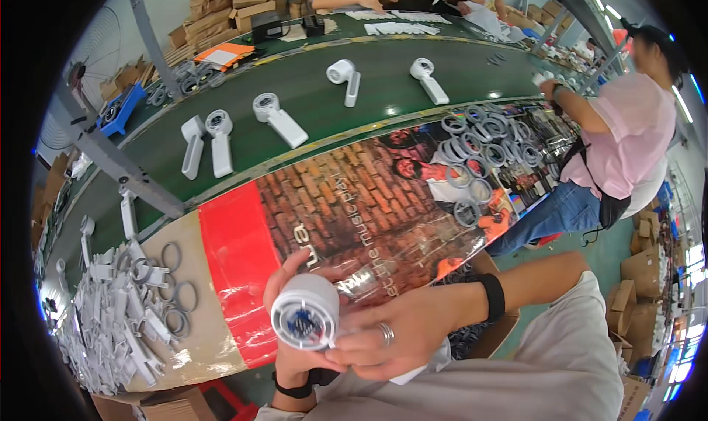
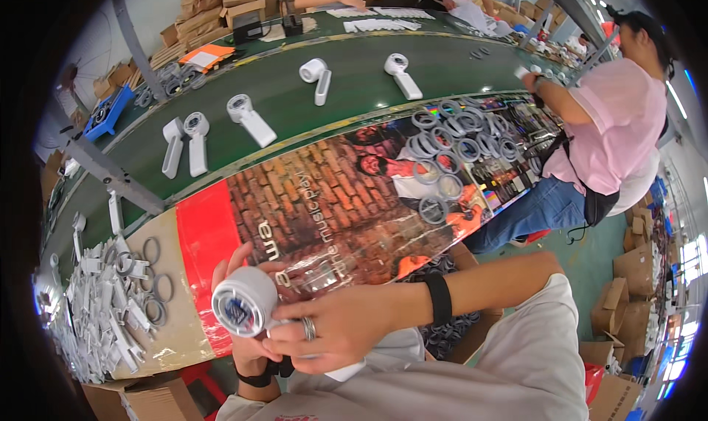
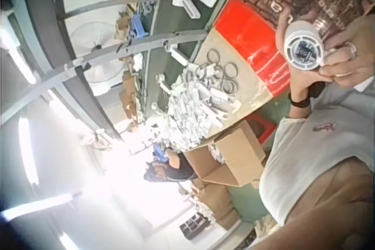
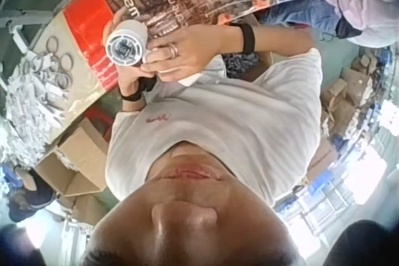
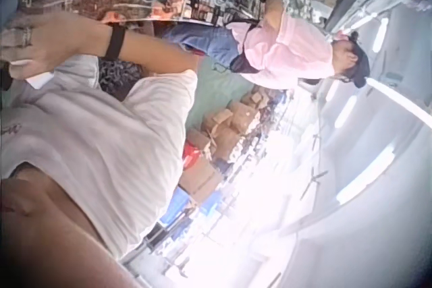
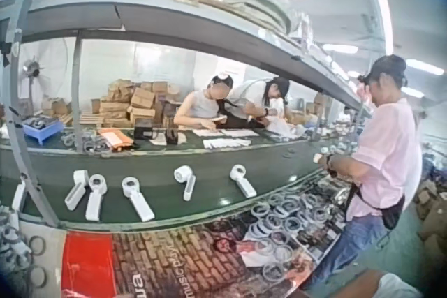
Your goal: The person repeatedly picks up a white plastic housing and a grey ring, fits the ring onto the housing by hand, and places the assembled unit onto a conveyor belt.
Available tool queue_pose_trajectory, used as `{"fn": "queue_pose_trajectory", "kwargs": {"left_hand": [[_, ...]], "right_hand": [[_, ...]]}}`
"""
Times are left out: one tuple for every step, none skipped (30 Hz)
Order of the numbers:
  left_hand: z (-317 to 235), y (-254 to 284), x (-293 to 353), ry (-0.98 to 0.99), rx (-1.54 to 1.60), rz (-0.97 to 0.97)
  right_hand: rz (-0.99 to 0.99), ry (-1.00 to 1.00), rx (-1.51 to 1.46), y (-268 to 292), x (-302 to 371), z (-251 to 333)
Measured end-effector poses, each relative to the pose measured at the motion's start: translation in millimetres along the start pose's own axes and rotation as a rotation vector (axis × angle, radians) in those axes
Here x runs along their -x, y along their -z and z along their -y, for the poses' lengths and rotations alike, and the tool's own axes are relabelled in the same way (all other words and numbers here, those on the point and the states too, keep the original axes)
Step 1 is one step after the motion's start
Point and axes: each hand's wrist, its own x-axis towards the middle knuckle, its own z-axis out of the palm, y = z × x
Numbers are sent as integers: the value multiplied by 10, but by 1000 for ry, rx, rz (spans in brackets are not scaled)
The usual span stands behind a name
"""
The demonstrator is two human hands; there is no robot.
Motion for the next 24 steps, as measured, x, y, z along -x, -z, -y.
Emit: {"fn": "queue_pose_trajectory", "kwargs": {"left_hand": [[104, -16, 65, -57, 64, 54], [143, -10, 88, -55, 63, 54], [200, 13, 86, -67, 21, 164], [200, -19, 78, -77, -26, 271], [162, -75, 35, -19, 33, 324], [150, -125, 51, -12, 31, 324], [139, -163, 91, 118, 97, 259], [122, -176, 123, 248, 167, 196], [144, -141, 147, 241, 151, 188], [115, -156, 148, 252, 147, 191], [48, -198, 157, 298, 188, 140], [9, -219, 154, 340, 231, 88], [22, -209, 170, 338, 234, 80], [48, -204, 165, 338, 230, 79], [83, -202, 168, 406, 261, 85], [107, -183, 186, 474, 290, 88], [147, -170, 208, 484, 319, 110], [176, -153, 231, 487, 317, 110], [207, -125, 243, 488, 332, 164], [216, -116, 265, 487, 350, 215], [199, -154, 277, 483, 333, 195], [191, -153, 284, 488, 321, 205], [181, -188, 257, 479, 308, 210], [166, -214, 246, 469, 295, 215]], "right_hand": [[1, 41, 5, 30, 65, 55], [-1, 40, 4, 71, 110, 125], [-54, -23, -82, 127, 154, 193], [-114, -84, -173, 177, 173, 248], [-157, -56, -193, 215, 186, 247], [-163, -61, -195, 260, 244, 255], [-182, -33, -168, 305, 333, 261], [-201, -11, -135, 358, 417, 270], [83, -454, -140, 501, 581, 229], [376, -896, -141, 669, 804, 141], [159, -896, 267, 689, 1081, 19], [52, -1225, 440, 657, 1303, 88], [58, -1214, 541, 673, 1503, 104], [64, -1203, 641, 672, 1679, 105], [63, -1209, 642, 623, 1840, 120], [99, -1226, 553, 563, 1905, 119], [135, -1240, 465, 519, 1946, 141], [133, -1243, 463, 469, 1960, 182], [-5, -1249, 345, 427, 1855, 161], [-138, -1248, 224, 400, 1737, 148], [-248, -1323, 3, 412, 1602, 108], [-245, -1322, -8, 361, 1553, 44], [-215, -1323, -74, 343, 1500, -54], [-184, -1322, -139, 330, 1460, -101]]}}
